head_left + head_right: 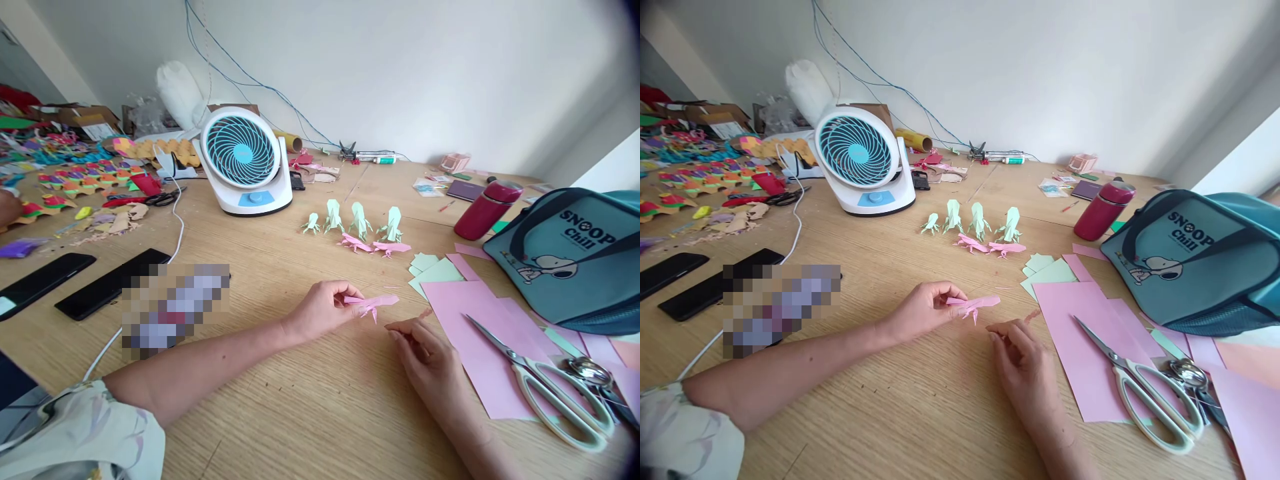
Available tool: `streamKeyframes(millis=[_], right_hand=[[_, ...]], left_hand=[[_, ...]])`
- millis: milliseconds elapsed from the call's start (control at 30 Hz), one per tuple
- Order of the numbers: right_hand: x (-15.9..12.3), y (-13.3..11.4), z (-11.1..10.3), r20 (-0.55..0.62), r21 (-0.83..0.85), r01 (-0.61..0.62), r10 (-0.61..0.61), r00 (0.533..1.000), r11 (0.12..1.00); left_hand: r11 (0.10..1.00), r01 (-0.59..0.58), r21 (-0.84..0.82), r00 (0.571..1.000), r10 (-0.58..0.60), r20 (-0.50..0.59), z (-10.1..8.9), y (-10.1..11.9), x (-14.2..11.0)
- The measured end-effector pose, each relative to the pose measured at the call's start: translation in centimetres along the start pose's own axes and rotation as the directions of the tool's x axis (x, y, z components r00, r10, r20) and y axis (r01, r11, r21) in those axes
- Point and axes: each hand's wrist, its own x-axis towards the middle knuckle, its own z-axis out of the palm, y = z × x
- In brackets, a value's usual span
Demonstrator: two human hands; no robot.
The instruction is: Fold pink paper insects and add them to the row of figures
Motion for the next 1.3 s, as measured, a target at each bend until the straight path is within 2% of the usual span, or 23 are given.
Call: streamKeyframes(millis=[67, 167, 333, 600, 767, 967, 1133, 1300], right_hand=[[-0.1, -0.3, 0.4, 0.005, 0.134, -0.116, 0.116, 0.993, 0.984], [-0.1, -0.8, 1.1, 0.049, 0.320, -0.224, 0.220, 0.974, 0.921], [-0.1, -1.3, 1.5, 0.060, 0.484, -0.247, 0.249, 0.967, 0.840], [-0.2, -1.4, 1.5, 0.036, 0.446, -0.232, 0.241, 0.970, 0.864], [-0.2, -1.3, 1.6, 0.032, 0.457, -0.193, 0.200, 0.979, 0.868], [-0.3, -1.6, 1.5, 0.071, 0.471, -0.195, 0.184, 0.980, 0.860], [-0.2, -2.0, 1.3, 0.097, 0.437, -0.234, 0.213, 0.972, 0.868], [-0.3, -2.0, 1.3, 0.106, 0.385, -0.287, 0.267, 0.958, 0.877]], left_hand=[[0.998, 0.037, -0.055, 0.999, -0.037, 0.004, 0.3, 0.6, -0.3], [0.998, 0.023, -0.051, 1.000, -0.023, 0.001, 0.7, 1.4, -0.9], [0.998, -0.053, 0.014, 0.998, 0.054, -0.035, 1.0, 2.1, -1.6], [0.978, -0.148, 0.146, 0.986, 0.158, -0.061, 1.1, 2.1, -1.7], [0.974, -0.180, 0.140, 0.983, 0.184, -0.015, 1.0, 2.1, -1.9], [0.997, -0.077, -0.023, 0.988, 0.080, 0.136, 0.9, 2.7, -1.9], [0.991, 0.022, -0.135, 0.985, 0.002, 0.175, 1.0, 2.6, -1.6], [0.974, 0.062, -0.216, 0.968, -0.006, 0.249, 1.1, 1.8, -1.7]])
